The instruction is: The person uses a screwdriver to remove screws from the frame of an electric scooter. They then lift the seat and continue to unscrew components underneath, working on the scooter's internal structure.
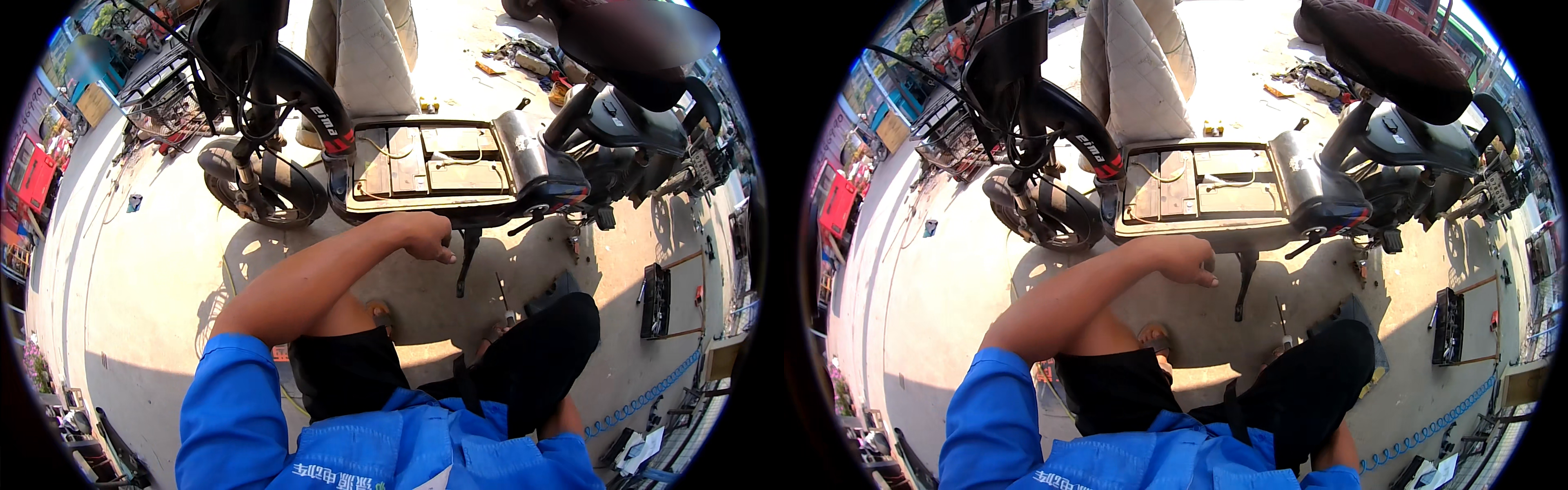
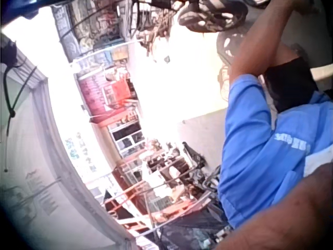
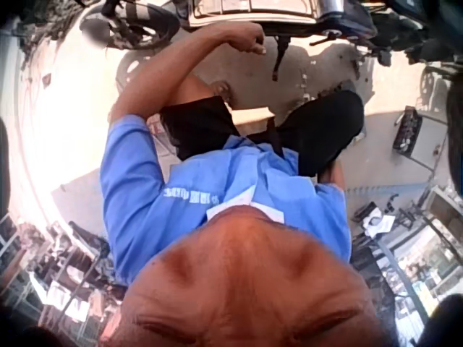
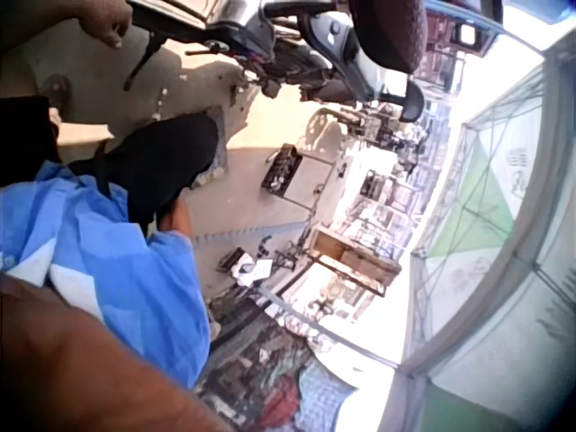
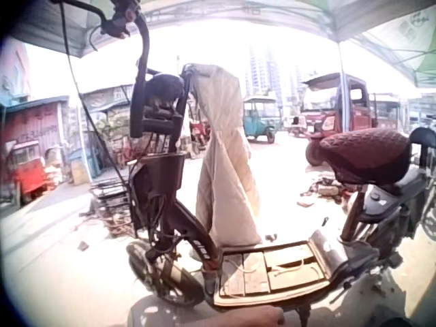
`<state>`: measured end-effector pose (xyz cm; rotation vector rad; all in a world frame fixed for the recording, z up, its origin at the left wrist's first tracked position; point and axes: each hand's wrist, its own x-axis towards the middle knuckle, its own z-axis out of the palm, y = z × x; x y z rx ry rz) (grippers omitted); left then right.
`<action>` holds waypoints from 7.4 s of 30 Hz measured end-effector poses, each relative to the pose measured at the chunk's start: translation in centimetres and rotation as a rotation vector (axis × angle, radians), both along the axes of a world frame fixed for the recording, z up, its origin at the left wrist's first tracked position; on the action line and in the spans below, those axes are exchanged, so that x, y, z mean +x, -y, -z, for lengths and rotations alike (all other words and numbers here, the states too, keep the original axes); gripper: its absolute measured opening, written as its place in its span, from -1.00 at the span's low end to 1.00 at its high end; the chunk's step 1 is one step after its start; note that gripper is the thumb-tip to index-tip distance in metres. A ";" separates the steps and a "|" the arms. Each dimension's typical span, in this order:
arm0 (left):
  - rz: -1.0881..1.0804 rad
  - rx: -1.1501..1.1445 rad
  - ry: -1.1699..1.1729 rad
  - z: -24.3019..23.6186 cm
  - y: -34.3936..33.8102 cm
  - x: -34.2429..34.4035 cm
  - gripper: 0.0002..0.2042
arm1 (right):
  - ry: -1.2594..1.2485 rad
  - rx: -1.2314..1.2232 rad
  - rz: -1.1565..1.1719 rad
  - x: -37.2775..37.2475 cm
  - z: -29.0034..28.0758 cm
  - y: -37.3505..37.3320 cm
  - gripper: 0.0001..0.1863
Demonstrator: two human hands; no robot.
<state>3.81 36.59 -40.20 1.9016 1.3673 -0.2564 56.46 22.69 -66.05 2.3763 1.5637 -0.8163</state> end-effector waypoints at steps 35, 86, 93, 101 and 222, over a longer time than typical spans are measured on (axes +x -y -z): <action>-0.027 0.092 0.130 0.2 -1.0 -0.3 -0.56 | -0.915 1.209 -0.383 -18.8 -27.5 -18.2 -0.61; -0.811 0.923 0.315 1.0 0.8 -13.9 -0.84 | -1.342 1.057 -0.860 -55.9 -32.0 -23.2 -0.68; -0.831 0.978 0.315 0.7 0.8 -13.5 -0.82 | -1.313 1.060 -0.837 -56.1 -32.3 -23.3 -0.56; -0.801 1.011 0.265 0.8 0.9 -13.5 -0.86 | -1.198 1.189 -0.906 -56.0 -32.5 -23.4 -0.55; -0.933 1.163 0.741 -2.7 0.7 -11.7 -0.77 | -1.594 0.873 -0.959 -54.1 -34.3 -23.1 -0.72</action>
